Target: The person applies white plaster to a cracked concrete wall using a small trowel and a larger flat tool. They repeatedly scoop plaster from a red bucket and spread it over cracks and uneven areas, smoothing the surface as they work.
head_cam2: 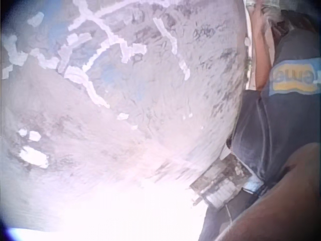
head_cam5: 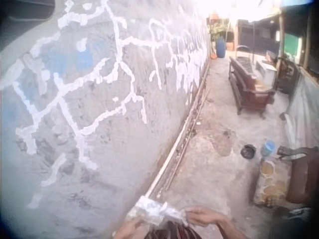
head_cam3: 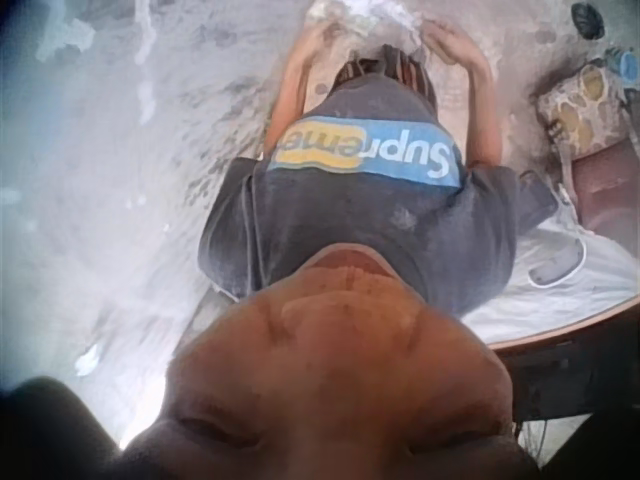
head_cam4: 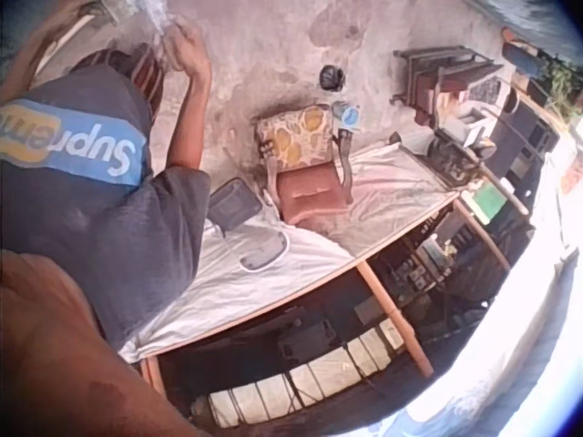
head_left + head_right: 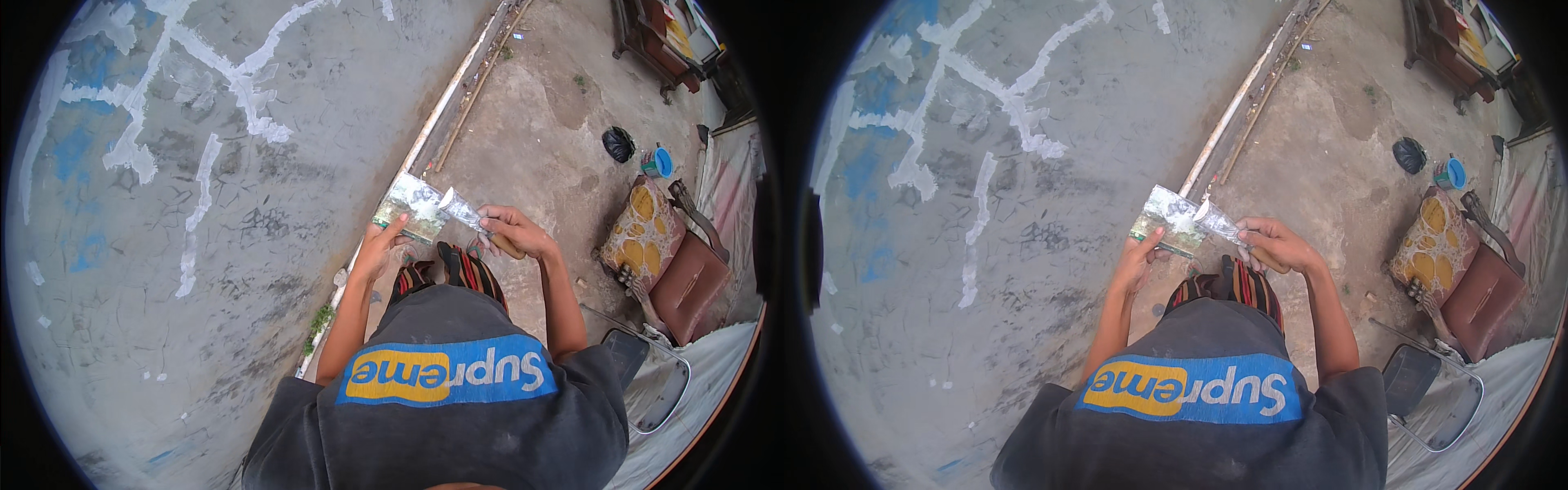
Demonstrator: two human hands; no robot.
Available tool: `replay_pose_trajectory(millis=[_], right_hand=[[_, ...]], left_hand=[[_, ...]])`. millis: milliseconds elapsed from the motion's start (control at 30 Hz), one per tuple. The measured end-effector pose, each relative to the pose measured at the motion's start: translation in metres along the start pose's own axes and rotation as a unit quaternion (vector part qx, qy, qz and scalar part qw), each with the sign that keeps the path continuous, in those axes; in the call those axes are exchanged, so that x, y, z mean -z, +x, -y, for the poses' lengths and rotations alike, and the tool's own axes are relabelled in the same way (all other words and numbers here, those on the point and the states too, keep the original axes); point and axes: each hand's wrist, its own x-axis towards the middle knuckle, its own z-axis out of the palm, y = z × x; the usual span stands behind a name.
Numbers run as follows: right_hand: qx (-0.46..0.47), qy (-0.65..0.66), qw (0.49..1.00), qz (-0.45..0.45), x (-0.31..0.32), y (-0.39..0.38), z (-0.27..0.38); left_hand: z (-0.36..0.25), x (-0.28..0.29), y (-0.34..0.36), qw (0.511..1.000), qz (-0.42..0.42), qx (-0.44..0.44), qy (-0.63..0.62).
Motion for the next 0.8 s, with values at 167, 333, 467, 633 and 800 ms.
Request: replay_pose_trajectory(millis=[167,333,467,633,800], right_hand=[[0.0,-0.008,0.999,0.032,0.013,0.009,0.014],[0.016,-0.03,0.999,-0.007,0.02,0.016,0.014],[0.014,-0.036,0.999,0.001,0.02,0.027,0.025],[0.033,-0.014,0.999,0.024,0.018,0.037,0.036],[0.047,-0.011,0.998,0.041,0.016,0.04,0.042]], left_hand=[[-0.014,-0.016,0.009,1.0,-0.019,-0.017,0.012],[-0.018,-0.023,0.02,0.998,-0.033,-0.018,0.049],[-0.017,-0.024,0.021,0.991,-0.01,-0.044,0.123],[-0.018,-0.022,0.02,0.964,-0.022,-0.097,0.247],[-0.028,-0.021,0.016,0.944,-0.022,-0.055,0.324]])
